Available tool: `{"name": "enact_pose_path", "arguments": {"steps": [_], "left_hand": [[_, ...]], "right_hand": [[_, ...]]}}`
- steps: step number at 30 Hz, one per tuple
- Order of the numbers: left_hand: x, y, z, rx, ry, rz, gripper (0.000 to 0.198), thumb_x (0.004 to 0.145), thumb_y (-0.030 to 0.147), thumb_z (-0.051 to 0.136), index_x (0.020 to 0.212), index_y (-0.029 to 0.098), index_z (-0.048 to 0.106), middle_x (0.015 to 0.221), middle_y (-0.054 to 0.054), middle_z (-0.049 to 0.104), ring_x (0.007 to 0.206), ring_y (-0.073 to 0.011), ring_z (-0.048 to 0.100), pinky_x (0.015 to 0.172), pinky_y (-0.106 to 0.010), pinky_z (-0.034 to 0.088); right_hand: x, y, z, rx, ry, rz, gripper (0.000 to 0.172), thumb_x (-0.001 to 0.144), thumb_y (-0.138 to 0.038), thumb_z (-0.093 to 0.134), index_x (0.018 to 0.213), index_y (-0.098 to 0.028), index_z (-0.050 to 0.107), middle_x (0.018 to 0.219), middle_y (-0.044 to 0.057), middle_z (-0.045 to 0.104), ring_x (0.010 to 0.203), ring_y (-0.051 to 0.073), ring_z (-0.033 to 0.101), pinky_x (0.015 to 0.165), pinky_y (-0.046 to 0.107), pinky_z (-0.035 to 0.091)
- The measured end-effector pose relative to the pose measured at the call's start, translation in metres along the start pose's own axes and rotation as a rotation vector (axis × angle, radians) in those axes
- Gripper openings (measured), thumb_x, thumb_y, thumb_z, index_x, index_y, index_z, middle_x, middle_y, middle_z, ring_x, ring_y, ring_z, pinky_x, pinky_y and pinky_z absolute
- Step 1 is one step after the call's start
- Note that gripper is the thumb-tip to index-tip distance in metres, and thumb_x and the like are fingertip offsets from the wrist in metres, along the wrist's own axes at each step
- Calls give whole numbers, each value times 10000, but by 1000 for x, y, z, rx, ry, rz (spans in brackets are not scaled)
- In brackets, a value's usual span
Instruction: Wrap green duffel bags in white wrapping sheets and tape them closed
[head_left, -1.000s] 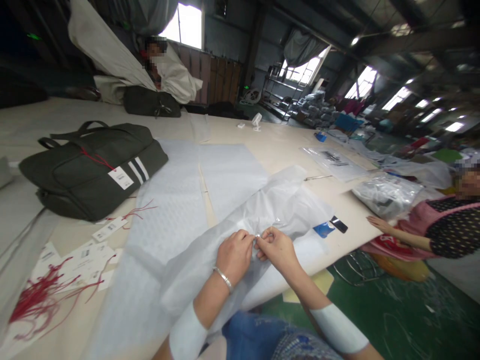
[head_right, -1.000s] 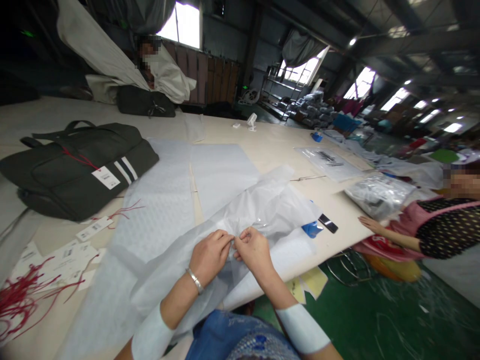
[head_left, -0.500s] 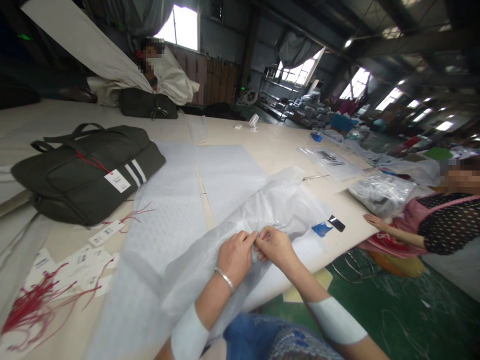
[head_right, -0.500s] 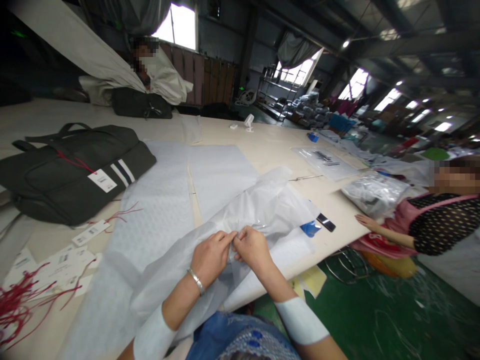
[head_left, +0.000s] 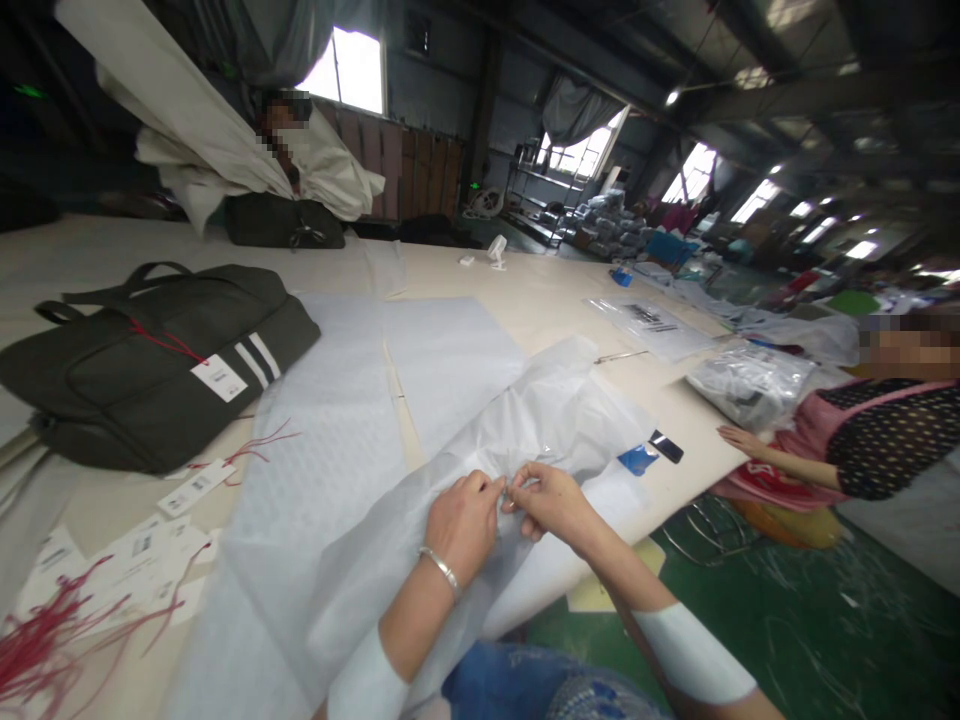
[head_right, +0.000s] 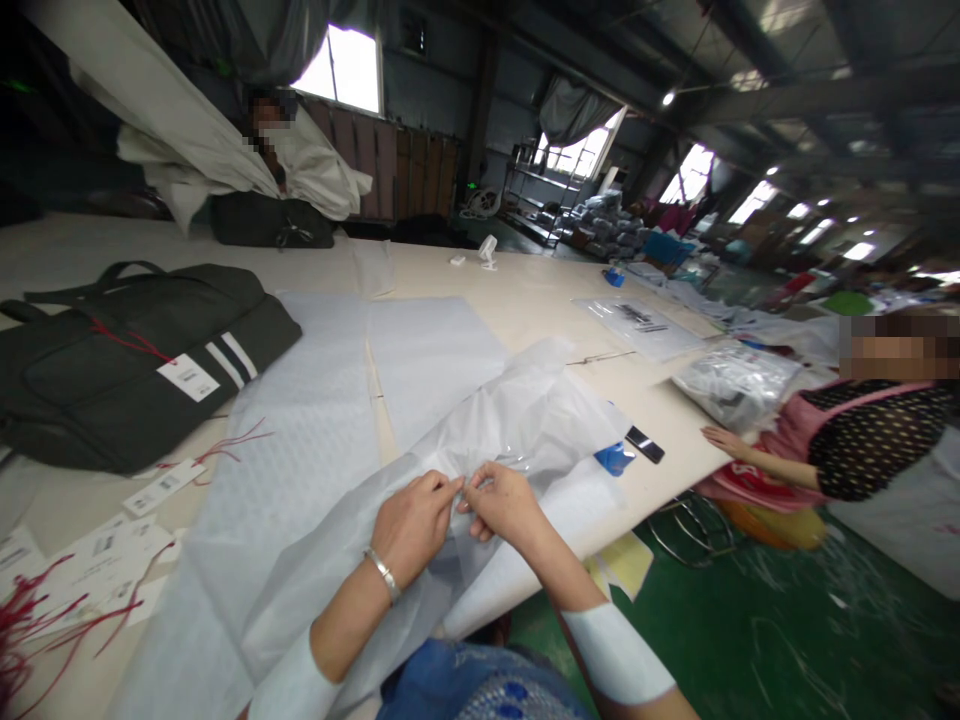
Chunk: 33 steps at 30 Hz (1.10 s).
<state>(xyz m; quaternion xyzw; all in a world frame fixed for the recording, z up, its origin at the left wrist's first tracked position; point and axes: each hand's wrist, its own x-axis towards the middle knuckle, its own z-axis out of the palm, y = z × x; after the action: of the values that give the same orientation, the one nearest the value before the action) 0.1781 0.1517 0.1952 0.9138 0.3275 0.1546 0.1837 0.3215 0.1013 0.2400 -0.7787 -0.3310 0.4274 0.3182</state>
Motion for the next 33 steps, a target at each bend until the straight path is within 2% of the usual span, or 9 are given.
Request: {"name": "enact_pose_path", "arguments": {"steps": [6,10,18,20,22,26,29,31,33], "left_hand": [[0,2,1,46,-9,15,352,947,191,426,1255,295,559,1023,-21,608,922,-181,582,725,-292,457],[0,4,0,57,-28,25,355,946,189,431,1266,287,550,1027,-33,605,929,-188,581,725,-295,455],[-3,10,2,57,-42,51,350,936,165,434,1241,280,563,1017,-45,587,932,-197,564,744,-310,457],[-4,10,3,64,-37,52,340,936,165,434,1229,272,571,1018,-51,583,935,-197,560,748,-308,456],[-3,10,3,78,-32,46,332,938,168,434,1220,266,578,1012,-53,583,932,-199,560,745,-306,455],[-2,7,1,97,-27,32,328,939,171,437,1215,269,586,1011,-48,592,920,-194,569,729,-296,449],[-1,6,0,96,-23,28,340,945,170,430,1231,278,581,1015,-47,596,930,-192,570,735,-298,449],[-2,6,0,93,-26,20,353,945,170,436,1250,287,570,1026,-48,592,943,-192,566,746,-302,451],[-2,6,0,94,-30,8,360,942,171,444,1259,292,564,1040,-48,587,952,-190,562,752,-302,452]], "right_hand": [[0,-2,-2,-38,5,-3,97,853,-211,561,791,-184,492,683,20,730,306,86,519,276,168,401],[2,-6,-7,-75,-40,23,58,840,-196,554,828,-188,498,690,30,736,307,97,522,277,173,398],[-3,-27,-15,-300,-101,80,34,865,-199,517,833,-192,525,621,58,715,296,123,518,267,190,385],[-7,-32,-14,-356,-116,98,58,877,-205,501,895,-183,551,592,62,702,289,138,519,271,204,393],[-11,-34,-13,-402,-151,108,171,883,-200,478,1027,-166,564,563,60,689,295,159,532,277,221,407],[-21,-23,-13,-379,-201,58,380,881,-208,476,1258,-171,509,526,26,669,305,163,540,276,208,401],[-31,-3,-16,-300,-161,-43,500,873,-244,515,1368,-189,464,497,-10,647,288,139,510,265,181,367],[-37,11,-20,-205,-118,-96,505,868,-266,530,1365,-188,483,525,-20,653,312,125,523,293,177,390],[-42,21,-23,-101,-84,-134,440,864,-307,538,1282,-172,555,592,-15,672,361,116,551,343,189,436]]}}
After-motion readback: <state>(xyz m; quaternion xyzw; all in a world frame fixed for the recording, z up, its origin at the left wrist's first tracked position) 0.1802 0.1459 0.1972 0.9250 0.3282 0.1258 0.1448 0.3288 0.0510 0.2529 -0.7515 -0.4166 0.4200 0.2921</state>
